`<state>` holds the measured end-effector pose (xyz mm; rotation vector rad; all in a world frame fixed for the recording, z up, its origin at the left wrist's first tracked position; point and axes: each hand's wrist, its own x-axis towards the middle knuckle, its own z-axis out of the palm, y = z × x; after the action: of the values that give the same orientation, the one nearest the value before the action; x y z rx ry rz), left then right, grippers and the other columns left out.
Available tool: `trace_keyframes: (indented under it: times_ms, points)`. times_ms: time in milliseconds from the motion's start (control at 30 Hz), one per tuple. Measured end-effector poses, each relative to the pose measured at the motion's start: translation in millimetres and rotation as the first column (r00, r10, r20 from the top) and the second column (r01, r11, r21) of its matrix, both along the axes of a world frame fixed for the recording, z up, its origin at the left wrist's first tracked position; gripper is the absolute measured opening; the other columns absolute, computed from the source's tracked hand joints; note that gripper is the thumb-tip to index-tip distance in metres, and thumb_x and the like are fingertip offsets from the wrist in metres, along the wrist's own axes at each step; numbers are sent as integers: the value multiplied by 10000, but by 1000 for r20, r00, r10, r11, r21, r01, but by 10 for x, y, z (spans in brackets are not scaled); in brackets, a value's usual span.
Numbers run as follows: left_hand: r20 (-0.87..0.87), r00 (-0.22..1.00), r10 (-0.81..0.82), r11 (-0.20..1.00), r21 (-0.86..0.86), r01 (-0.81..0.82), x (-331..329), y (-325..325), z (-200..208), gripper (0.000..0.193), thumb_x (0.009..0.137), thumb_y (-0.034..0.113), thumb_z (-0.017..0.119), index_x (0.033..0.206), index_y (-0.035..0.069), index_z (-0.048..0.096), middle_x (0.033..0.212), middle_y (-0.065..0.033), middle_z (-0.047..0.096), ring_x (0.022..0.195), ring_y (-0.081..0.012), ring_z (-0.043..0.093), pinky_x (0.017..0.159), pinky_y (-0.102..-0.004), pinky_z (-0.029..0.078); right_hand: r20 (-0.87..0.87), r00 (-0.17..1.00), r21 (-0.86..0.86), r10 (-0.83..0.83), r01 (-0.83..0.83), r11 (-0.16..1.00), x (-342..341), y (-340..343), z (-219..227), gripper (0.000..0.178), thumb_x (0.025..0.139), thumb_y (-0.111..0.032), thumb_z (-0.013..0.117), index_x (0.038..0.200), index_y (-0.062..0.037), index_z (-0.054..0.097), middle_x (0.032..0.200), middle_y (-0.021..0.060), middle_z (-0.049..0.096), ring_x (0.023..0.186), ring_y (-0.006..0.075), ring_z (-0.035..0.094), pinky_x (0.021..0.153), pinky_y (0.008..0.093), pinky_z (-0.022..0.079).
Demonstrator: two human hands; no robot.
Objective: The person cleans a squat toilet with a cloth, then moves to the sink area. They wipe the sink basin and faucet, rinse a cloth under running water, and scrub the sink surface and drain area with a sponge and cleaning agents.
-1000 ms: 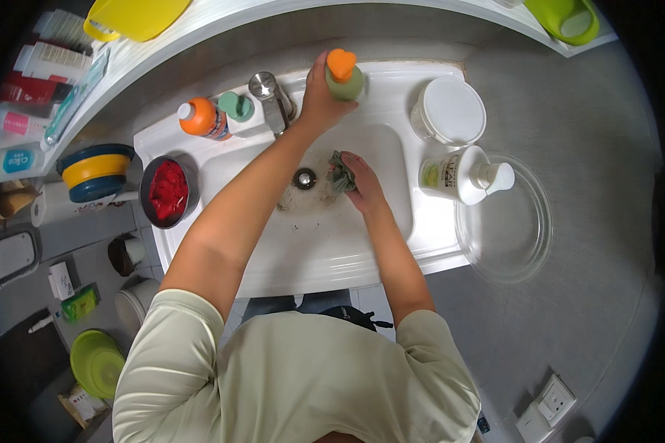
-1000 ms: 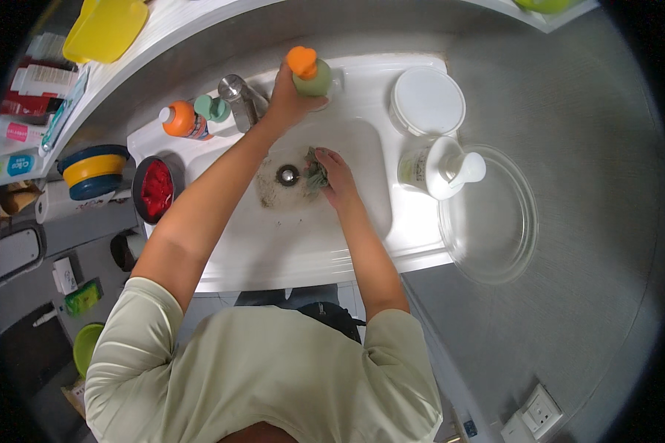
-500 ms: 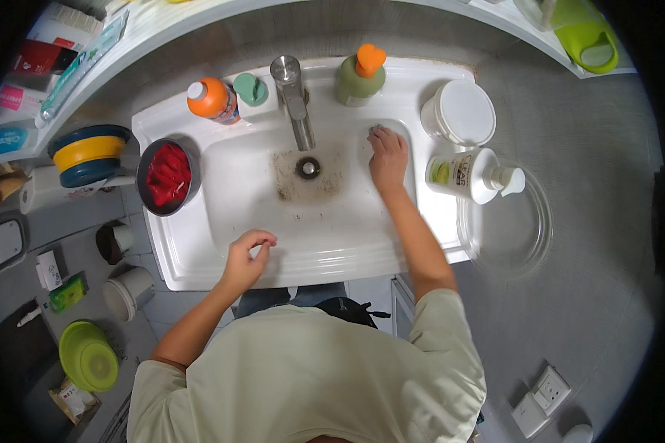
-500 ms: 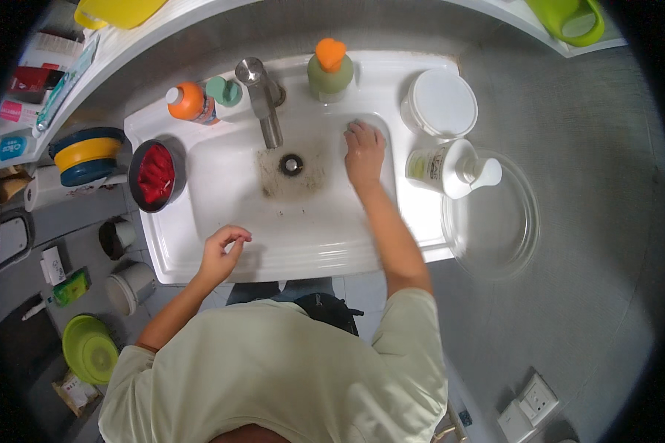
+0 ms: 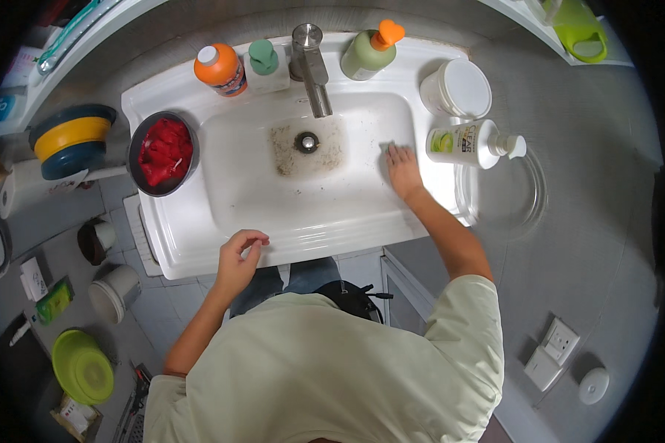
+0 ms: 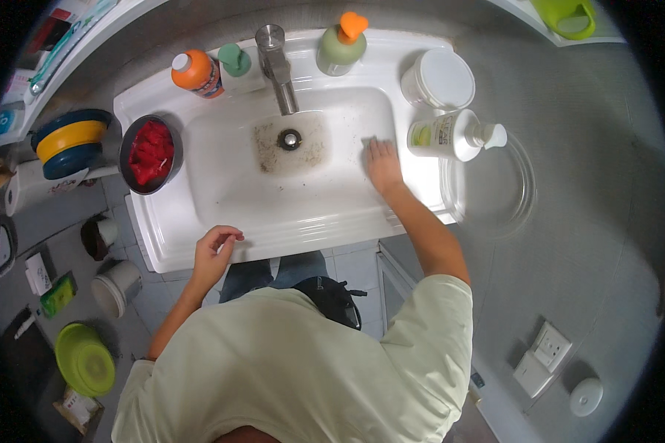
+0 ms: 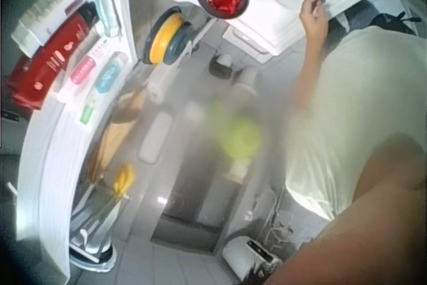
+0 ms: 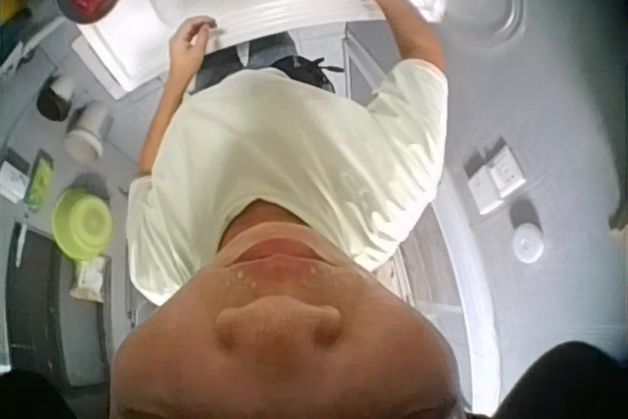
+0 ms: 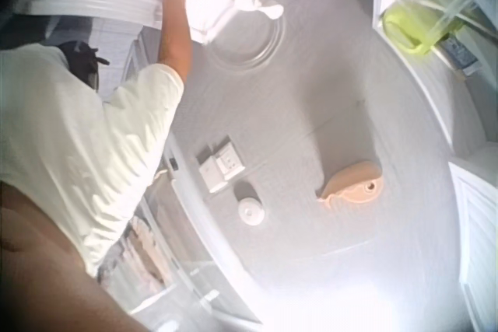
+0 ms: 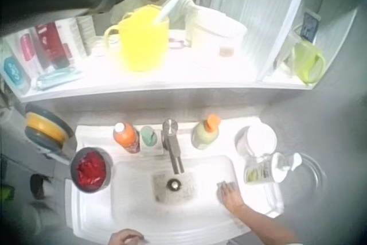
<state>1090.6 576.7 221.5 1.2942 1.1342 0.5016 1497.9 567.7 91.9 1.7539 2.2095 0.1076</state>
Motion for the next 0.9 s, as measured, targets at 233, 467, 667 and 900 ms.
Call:
trace_keyframes:
  times_ms: [233,467,667,900]
  points:
    - [37,992,124,990,-76,-121,-263,-75,-37,119,851,-22,465,917,-13,564,869,-74,601,842,-134,581,802,-254,442,-418,708,-671,-569,182,719,-285,-165,398,341,684,-13,540,976,-136,665,1001,114,634,918,265,587,858,353,432]
    - [109,989,99,993,-75,-91,-237,-105,-15,108,860,-13,466,922,-17,554,869,-71,598,846,-132,575,802,-252,437,-228,882,-356,-412,319,878,-342,-344,210,204,675,-65,546,813,-117,688,835,119,652,795,279,607,726,373,473]
    - [190,980,66,989,-145,-39,16,-28,-2,100,858,-10,479,929,-16,550,880,-73,592,845,-140,580,794,-262,446,-694,52,-683,-718,269,679,-1117,-195,361,227,746,-56,488,869,-61,679,783,105,639,732,180,588,688,287,473]
    - [227,934,-276,953,193,234,1293,455,111,171,799,-8,552,969,-20,548,929,-118,594,872,-182,602,787,-267,479,-464,-663,-886,-587,332,325,-617,-233,950,243,802,-144,528,1004,-45,620,746,71,604,698,139,555,618,277,459]
